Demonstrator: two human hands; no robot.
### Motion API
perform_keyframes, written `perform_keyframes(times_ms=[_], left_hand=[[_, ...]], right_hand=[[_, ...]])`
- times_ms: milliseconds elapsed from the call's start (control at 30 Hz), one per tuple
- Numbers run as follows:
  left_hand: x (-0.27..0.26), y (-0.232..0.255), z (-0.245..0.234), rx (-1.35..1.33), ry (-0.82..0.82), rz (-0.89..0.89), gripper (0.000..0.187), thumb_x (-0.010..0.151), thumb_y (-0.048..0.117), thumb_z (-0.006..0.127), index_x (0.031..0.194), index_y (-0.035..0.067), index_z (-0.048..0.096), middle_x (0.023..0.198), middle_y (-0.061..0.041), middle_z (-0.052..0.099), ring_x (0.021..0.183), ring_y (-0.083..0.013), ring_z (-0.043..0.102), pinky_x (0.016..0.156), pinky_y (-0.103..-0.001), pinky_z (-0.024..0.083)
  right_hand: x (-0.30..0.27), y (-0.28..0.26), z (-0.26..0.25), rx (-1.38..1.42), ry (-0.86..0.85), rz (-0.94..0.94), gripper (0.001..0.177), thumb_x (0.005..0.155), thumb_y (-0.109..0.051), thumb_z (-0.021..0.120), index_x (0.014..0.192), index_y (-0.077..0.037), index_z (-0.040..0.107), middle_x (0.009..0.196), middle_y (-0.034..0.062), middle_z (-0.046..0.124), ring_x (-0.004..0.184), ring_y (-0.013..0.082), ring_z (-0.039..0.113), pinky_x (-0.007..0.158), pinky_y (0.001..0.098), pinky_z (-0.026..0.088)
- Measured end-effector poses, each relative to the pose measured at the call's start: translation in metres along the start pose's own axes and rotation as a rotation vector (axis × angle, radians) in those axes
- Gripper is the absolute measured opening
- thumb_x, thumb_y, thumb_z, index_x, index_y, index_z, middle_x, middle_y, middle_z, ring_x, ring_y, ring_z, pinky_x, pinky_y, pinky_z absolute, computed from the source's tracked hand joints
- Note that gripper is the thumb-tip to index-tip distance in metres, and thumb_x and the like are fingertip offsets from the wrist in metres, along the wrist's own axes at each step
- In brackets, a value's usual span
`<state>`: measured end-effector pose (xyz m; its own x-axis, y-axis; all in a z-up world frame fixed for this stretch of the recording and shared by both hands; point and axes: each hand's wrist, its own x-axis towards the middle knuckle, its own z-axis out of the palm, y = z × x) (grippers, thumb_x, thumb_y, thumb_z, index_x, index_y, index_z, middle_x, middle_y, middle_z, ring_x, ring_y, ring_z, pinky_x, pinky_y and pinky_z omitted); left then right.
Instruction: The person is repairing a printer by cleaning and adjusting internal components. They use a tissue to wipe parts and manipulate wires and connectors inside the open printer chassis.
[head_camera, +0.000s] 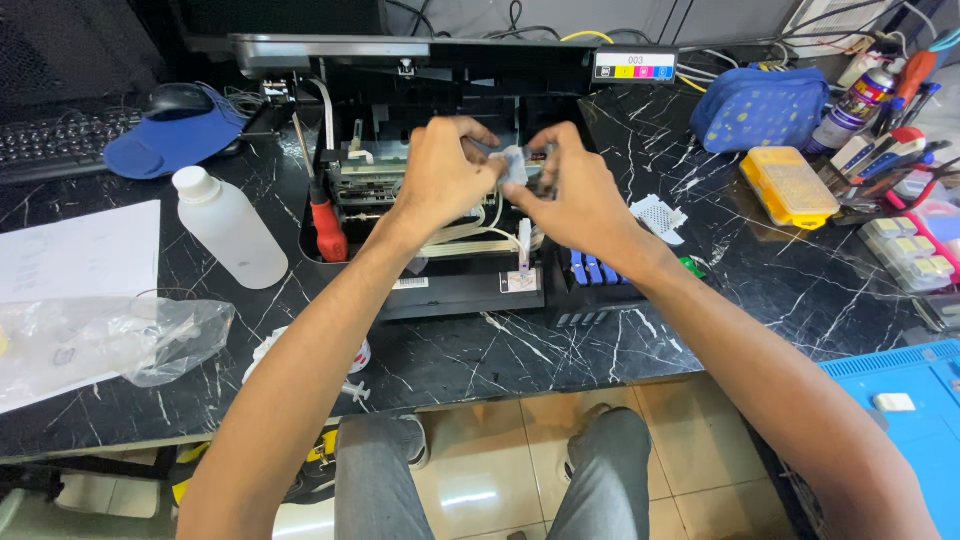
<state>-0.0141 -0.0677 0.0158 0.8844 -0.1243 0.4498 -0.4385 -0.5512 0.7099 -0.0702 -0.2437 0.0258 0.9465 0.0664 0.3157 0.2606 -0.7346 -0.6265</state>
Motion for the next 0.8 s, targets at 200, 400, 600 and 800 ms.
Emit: perform_keyframes(times_ms=[200,400,600,800], left_hand=[[0.01,-0.002,0.004,0.089,0.009,-0.137,0.029,0.07,0.03,0.085,0.097,0.02,0.081,0.073,-0.006,0.077,0.081,-0.0264,0.079,0.07,-0.035,0.061],[-0.005,0.019,-0.001,0.105,0.012,-0.165,0.033,0.074,0.026,0.085,0.102,0.01,0.078,0.076,-0.016,0.076,0.083,-0.0345,0.078,0.071,-0.04,0.063],[-0.006,0.023,-0.005,0.112,0.0,-0.147,0.036,0.075,0.025,0.086,0.106,0.009,0.076,0.082,-0.021,0.076,0.088,-0.0383,0.077,0.074,-0.043,0.063],[-0.013,0.027,-0.015,0.087,-0.101,-0.121,0.034,0.084,0.027,0.078,0.111,0.007,0.074,0.084,-0.016,0.078,0.099,-0.0366,0.076,0.087,-0.048,0.06]], right_hand=[[0.002,-0.018,0.006,-0.178,-0.019,0.069,0.046,0.079,-0.039,0.078,0.118,-0.026,0.058,0.093,-0.0058,0.074,0.097,0.0322,0.073,0.086,0.049,0.056],[0.013,-0.01,0.016,-0.283,0.036,-0.007,0.027,0.08,-0.033,0.076,0.102,-0.022,0.067,0.086,-0.005,0.077,0.088,0.0352,0.075,0.081,0.0534,0.058],[0.019,-0.01,0.022,-0.334,0.063,0.008,0.015,0.081,-0.035,0.073,0.09,-0.023,0.072,0.081,-0.0066,0.078,0.084,0.0345,0.076,0.08,0.0531,0.059],[0.032,-0.012,0.024,-0.329,0.026,0.104,0.016,0.083,-0.032,0.064,0.087,-0.024,0.077,0.082,-0.0024,0.078,0.089,0.0394,0.075,0.082,0.0526,0.06]])
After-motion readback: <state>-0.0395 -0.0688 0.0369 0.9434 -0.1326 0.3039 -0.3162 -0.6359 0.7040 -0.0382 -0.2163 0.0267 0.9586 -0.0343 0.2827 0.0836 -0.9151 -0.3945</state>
